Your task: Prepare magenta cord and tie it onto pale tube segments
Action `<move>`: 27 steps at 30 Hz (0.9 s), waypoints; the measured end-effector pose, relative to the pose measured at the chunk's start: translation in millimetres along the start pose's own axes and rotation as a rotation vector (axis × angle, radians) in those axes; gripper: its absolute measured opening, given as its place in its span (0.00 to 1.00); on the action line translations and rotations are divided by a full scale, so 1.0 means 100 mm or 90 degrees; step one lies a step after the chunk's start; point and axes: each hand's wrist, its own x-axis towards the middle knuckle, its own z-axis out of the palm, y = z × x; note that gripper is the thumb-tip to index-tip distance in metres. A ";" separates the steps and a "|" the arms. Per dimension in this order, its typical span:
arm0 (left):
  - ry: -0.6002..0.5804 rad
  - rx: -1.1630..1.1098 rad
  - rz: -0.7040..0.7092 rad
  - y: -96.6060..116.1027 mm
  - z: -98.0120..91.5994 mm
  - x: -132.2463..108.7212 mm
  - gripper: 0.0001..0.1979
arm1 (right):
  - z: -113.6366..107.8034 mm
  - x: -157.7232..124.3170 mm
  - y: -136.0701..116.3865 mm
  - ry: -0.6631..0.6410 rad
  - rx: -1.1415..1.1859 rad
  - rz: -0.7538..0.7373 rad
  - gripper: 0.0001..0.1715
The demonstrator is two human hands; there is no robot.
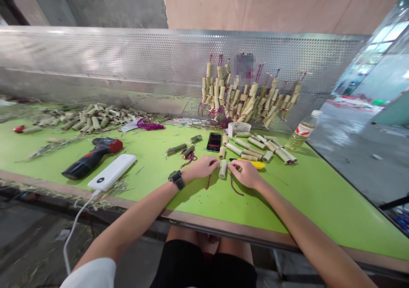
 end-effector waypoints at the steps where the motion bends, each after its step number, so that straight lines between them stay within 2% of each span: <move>1: 0.004 -0.027 -0.020 -0.01 -0.02 0.00 0.21 | -0.01 0.01 0.01 0.006 0.008 0.014 0.20; 3: -0.006 -0.083 -0.056 -0.06 -0.07 0.01 0.23 | -0.02 0.02 0.04 0.020 0.022 0.042 0.22; 5: -0.055 -0.136 -0.102 -0.13 -0.13 0.02 0.23 | -0.04 0.02 0.06 0.033 0.020 0.063 0.25; 8: -0.183 -0.212 -0.174 -0.27 -0.26 0.02 0.20 | -0.08 0.02 0.09 0.032 0.019 0.073 0.28; 12: -0.330 -0.302 -0.227 -0.39 -0.47 -0.01 0.21 | -0.13 0.01 0.15 -0.043 0.041 0.074 0.32; 16: -0.478 -0.327 -0.235 -0.40 -0.62 -0.05 0.28 | -0.14 -0.01 0.19 -0.133 0.132 0.052 0.33; 19: -0.555 -0.316 -0.222 -0.36 -0.67 -0.06 0.27 | -0.13 -0.02 0.19 -0.141 0.179 0.041 0.33; 24: -0.637 -0.298 -0.190 -0.28 -0.74 -0.10 0.25 | -0.10 -0.01 0.17 -0.123 0.127 0.018 0.32; 27: -0.645 -0.252 -0.185 -0.27 -0.76 -0.12 0.25 | -0.08 -0.01 0.14 -0.121 0.075 0.001 0.30</move>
